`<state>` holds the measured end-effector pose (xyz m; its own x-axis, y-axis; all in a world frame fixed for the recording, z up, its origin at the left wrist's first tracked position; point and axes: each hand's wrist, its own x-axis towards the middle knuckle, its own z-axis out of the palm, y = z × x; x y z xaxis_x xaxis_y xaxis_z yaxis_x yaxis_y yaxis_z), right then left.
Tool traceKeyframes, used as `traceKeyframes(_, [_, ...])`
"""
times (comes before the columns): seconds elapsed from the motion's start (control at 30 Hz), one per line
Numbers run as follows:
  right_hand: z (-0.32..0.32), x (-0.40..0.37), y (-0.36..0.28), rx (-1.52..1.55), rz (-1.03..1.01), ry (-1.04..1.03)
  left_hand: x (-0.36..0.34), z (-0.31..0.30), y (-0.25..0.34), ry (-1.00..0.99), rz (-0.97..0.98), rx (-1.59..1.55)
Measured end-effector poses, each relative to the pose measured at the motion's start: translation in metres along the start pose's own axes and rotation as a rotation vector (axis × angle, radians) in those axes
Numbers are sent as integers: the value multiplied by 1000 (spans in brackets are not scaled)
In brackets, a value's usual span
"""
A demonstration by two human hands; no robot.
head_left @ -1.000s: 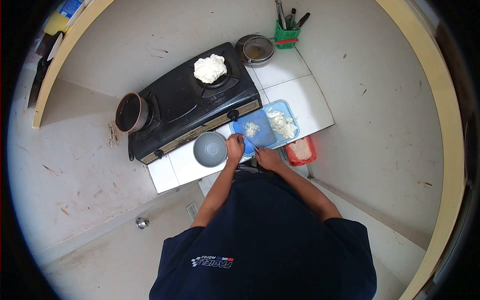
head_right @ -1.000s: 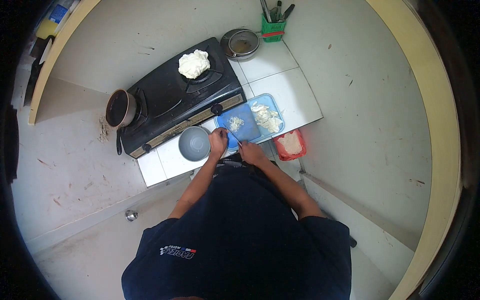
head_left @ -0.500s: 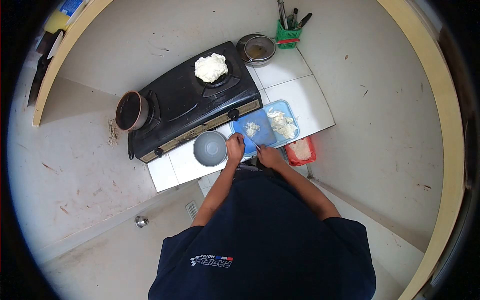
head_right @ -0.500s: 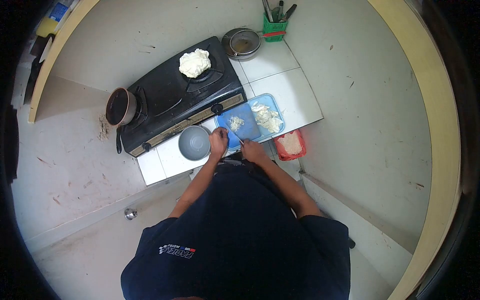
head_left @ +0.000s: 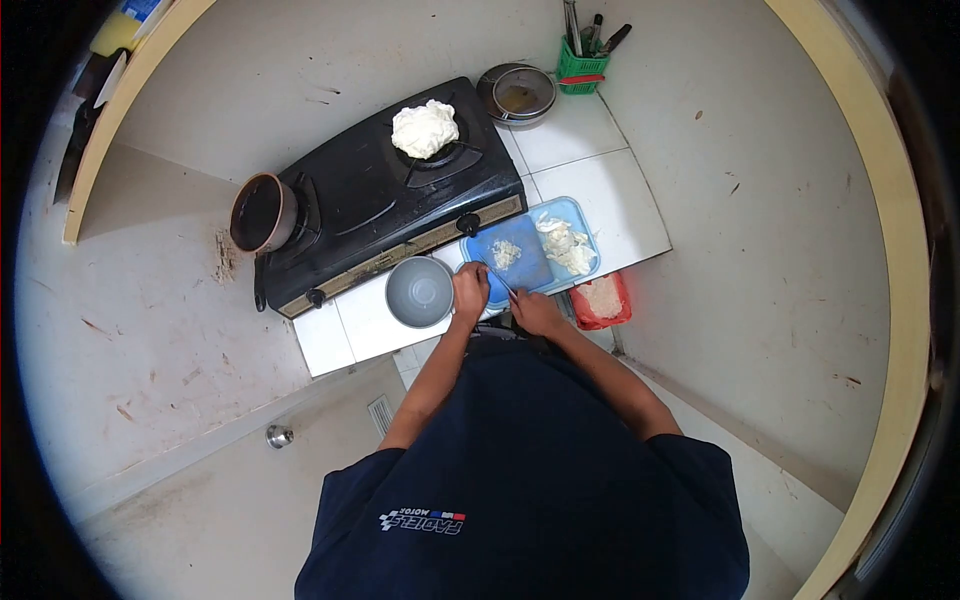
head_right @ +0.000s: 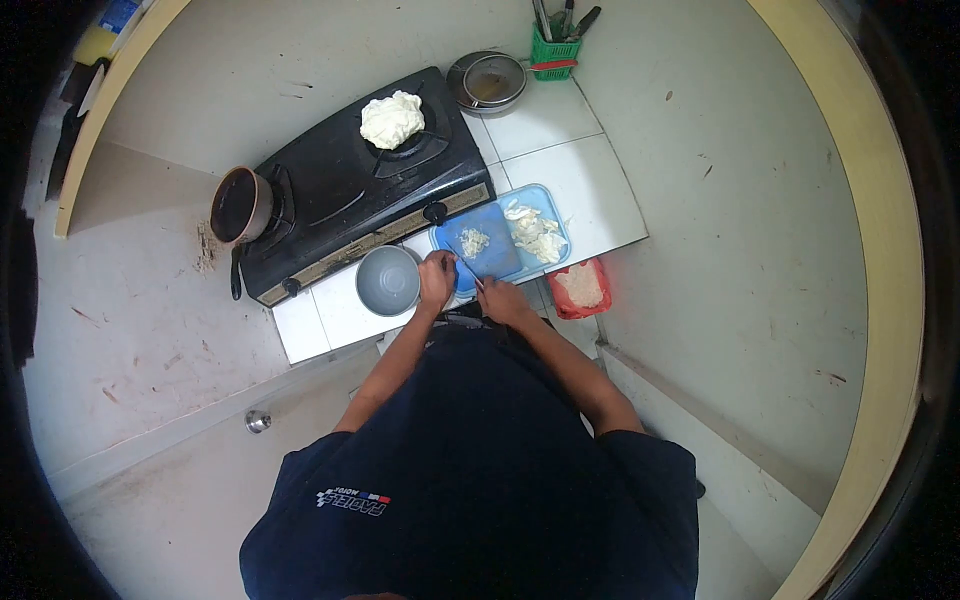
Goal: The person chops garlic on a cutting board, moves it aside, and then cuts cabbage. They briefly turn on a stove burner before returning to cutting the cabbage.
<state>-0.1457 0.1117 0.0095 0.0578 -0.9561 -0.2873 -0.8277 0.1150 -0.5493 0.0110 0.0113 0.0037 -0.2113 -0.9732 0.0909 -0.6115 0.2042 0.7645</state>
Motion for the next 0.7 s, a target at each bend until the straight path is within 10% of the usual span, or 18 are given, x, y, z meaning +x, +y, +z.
traceKeyframes(0.7, [-2,6,3,-58,50,8,-7,0,-1,51,59,12])
